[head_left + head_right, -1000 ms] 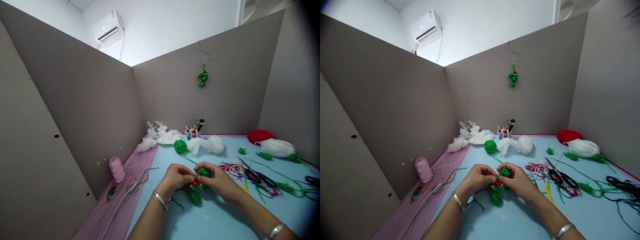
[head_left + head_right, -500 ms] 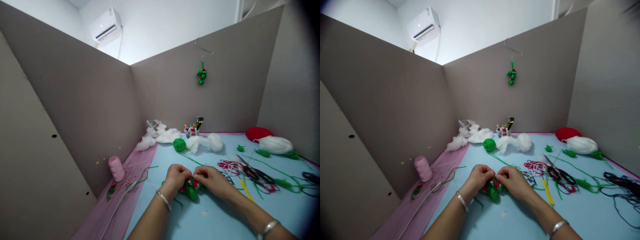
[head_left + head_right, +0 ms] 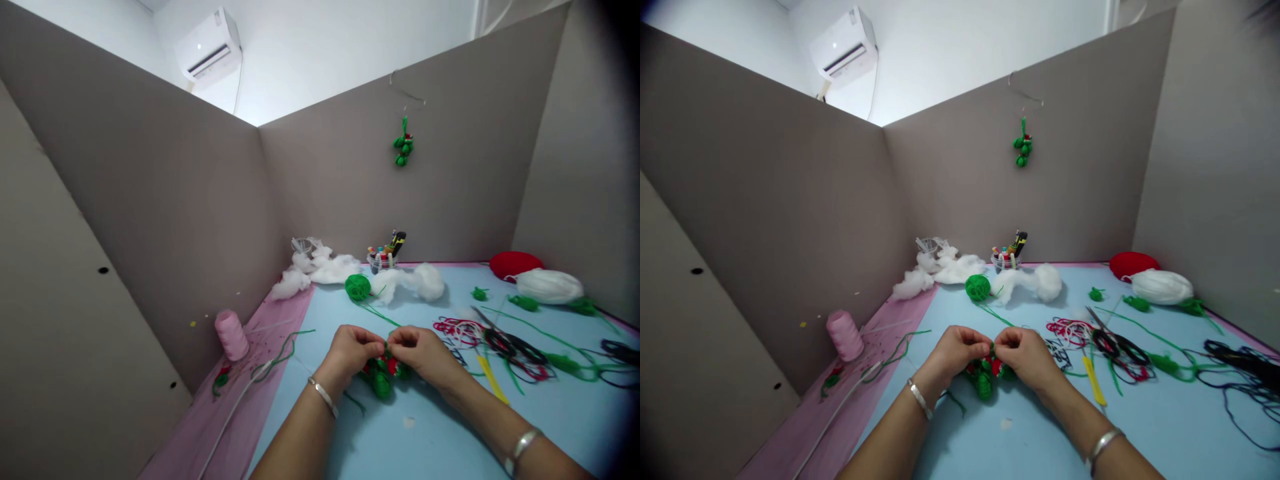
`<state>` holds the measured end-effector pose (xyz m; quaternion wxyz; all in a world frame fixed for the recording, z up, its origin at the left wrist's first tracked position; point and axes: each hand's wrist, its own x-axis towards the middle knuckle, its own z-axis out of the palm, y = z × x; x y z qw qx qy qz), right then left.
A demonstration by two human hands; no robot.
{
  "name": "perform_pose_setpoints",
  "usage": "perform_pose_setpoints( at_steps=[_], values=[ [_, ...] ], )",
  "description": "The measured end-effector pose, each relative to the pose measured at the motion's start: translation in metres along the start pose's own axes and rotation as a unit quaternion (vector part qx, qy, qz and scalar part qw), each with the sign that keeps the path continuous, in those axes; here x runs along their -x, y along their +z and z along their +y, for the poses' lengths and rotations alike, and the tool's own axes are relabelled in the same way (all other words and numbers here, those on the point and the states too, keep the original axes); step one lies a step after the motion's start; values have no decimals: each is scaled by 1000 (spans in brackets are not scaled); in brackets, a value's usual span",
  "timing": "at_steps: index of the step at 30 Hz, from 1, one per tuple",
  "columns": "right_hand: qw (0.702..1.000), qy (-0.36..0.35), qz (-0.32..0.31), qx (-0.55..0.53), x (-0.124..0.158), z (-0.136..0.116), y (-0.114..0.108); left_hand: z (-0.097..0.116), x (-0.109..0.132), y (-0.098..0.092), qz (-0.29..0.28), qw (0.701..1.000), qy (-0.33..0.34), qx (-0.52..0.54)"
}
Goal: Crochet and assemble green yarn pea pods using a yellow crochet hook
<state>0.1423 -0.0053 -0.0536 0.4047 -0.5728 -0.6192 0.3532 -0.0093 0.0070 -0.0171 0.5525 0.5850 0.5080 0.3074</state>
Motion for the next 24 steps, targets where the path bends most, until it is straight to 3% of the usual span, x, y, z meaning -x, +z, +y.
perform_pose_setpoints(
  at_steps=[4,15,24],
  values=[
    [1000,-5,-8,-13,1,-1,-1,-4,-3,1,3,1000,16,-26],
    [1000,5,14,-6,-5,11,4,-7,-6,3,-27,981,144,-128],
    [999,-44,11,23,-1,-3,-10,-12,-9,2,-61,995,63,-49]
  ],
)
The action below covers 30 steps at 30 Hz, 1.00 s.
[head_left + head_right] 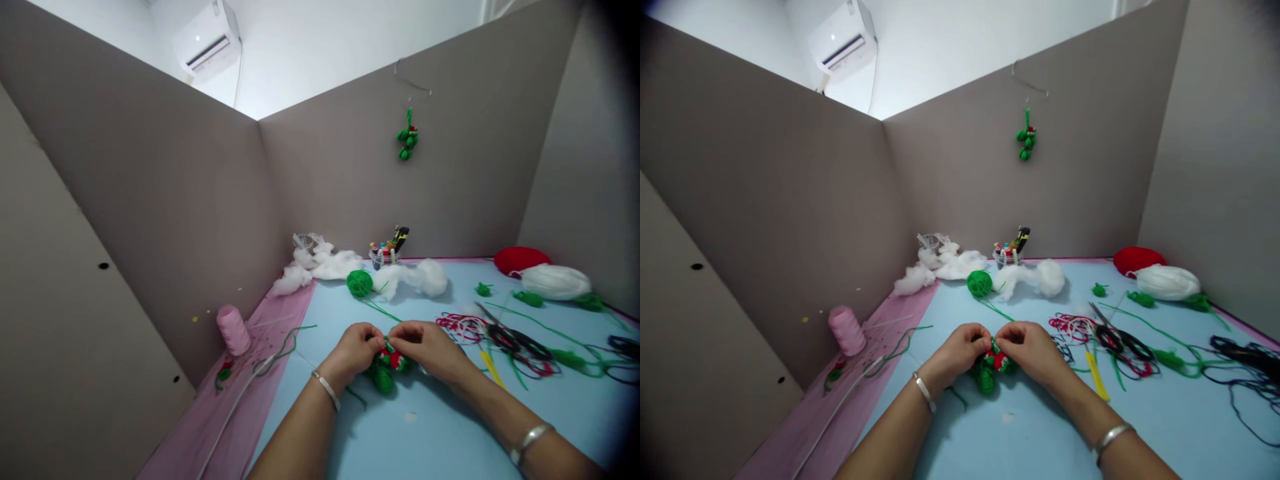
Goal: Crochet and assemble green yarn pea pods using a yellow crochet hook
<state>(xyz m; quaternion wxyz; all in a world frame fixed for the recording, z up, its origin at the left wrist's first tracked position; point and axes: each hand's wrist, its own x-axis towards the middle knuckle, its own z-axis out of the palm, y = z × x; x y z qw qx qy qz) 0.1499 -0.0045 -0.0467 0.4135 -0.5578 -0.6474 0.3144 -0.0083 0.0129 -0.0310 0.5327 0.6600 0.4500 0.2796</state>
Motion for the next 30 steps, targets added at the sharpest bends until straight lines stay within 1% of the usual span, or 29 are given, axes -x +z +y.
perform_pose_setpoints(
  at_steps=[4,7,9,12,15,17,20,22,26,28,30],
  values=[
    [996,-53,35,68,4,-11,-5,1,1,1,-1,1000,-12,26],
    [989,-83,31,115,9,-16,-3,1,2,1,-1,999,-16,38],
    [985,-88,35,141,10,-18,-2,1,2,1,-4,999,-19,43],
    [982,-79,60,160,8,-16,-3,2,3,1,-10,999,-25,46],
    [983,-60,83,155,4,-13,-7,4,3,1,-5,998,-29,47],
    [987,-45,63,139,3,-12,-7,6,4,0,-1,998,-28,47],
    [993,-22,10,113,5,-13,-1,9,5,-1,-4,999,-22,47],
    [994,-8,5,109,5,-13,5,9,4,-2,-3,999,-20,47],
    [995,15,15,100,4,-9,11,8,3,0,-6,999,0,48],
    [996,28,19,77,2,-4,12,7,3,2,-1,999,6,47],
    [998,42,20,42,0,1,13,6,4,4,0,999,-2,49]
  ],
)
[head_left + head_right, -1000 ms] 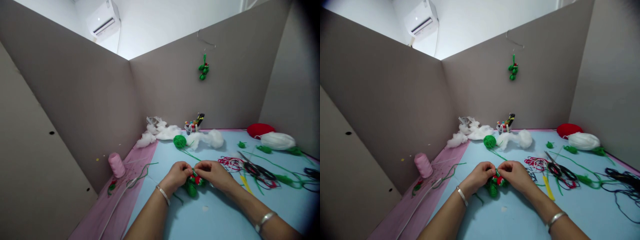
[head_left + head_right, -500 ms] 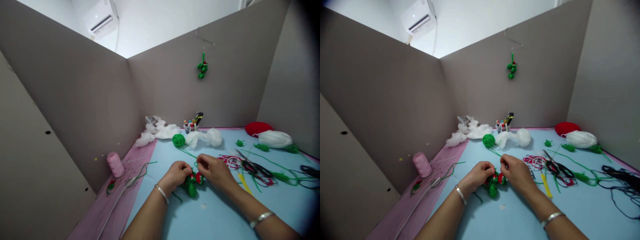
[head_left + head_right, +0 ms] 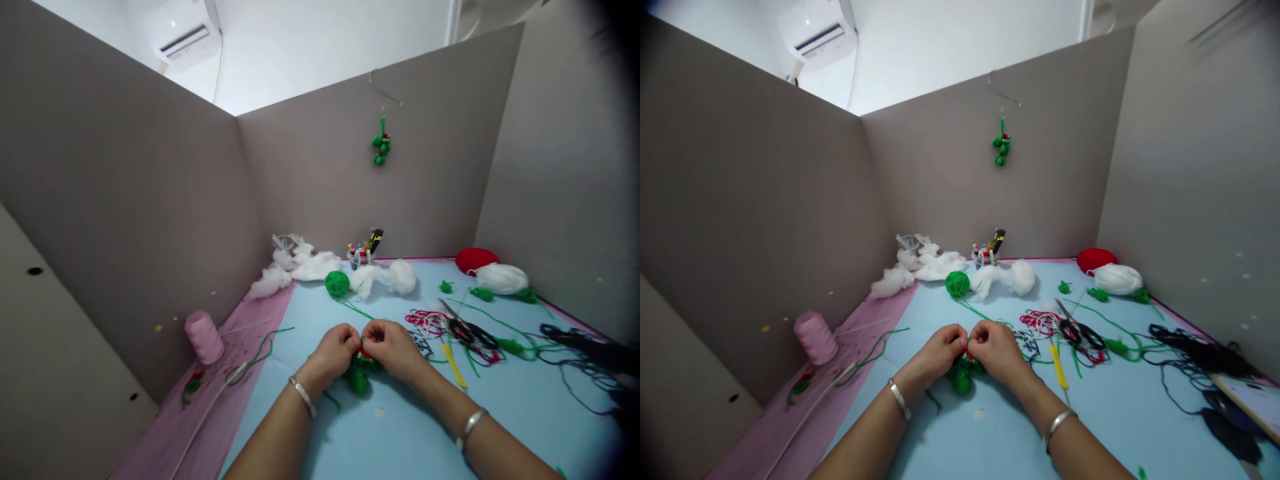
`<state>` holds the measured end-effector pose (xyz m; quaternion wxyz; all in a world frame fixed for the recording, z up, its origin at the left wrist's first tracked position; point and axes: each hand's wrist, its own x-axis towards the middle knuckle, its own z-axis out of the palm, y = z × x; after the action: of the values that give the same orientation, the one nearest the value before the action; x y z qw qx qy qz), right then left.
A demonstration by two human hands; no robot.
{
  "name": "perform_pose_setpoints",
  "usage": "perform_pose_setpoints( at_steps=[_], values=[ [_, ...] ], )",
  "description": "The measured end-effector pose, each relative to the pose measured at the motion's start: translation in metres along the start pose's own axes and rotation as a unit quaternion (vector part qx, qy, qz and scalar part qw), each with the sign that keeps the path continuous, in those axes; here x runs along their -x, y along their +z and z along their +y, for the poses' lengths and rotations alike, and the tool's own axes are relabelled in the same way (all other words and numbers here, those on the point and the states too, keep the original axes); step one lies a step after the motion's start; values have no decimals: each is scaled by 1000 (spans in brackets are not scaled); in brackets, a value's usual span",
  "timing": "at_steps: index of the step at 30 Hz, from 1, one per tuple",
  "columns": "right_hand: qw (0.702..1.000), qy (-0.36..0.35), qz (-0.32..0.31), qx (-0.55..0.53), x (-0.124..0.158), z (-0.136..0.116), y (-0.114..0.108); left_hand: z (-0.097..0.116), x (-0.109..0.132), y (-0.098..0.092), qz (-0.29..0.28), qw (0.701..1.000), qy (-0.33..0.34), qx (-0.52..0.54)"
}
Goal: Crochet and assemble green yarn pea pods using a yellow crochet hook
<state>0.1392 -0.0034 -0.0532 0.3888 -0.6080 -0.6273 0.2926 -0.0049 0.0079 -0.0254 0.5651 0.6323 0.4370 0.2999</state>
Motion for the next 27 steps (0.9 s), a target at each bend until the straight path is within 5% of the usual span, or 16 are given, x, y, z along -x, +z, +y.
perform_pose_setpoints(
  at_steps=[12,21,27],
  values=[
    [992,35,-29,-120,-3,10,-2,-2,-4,-1,23,1000,-6,6],
    [996,37,-7,-82,-3,13,4,-3,-5,3,24,997,58,-45],
    [1000,5,-10,-5,-1,6,-1,-8,-7,0,19,999,18,-33]
  ],
)
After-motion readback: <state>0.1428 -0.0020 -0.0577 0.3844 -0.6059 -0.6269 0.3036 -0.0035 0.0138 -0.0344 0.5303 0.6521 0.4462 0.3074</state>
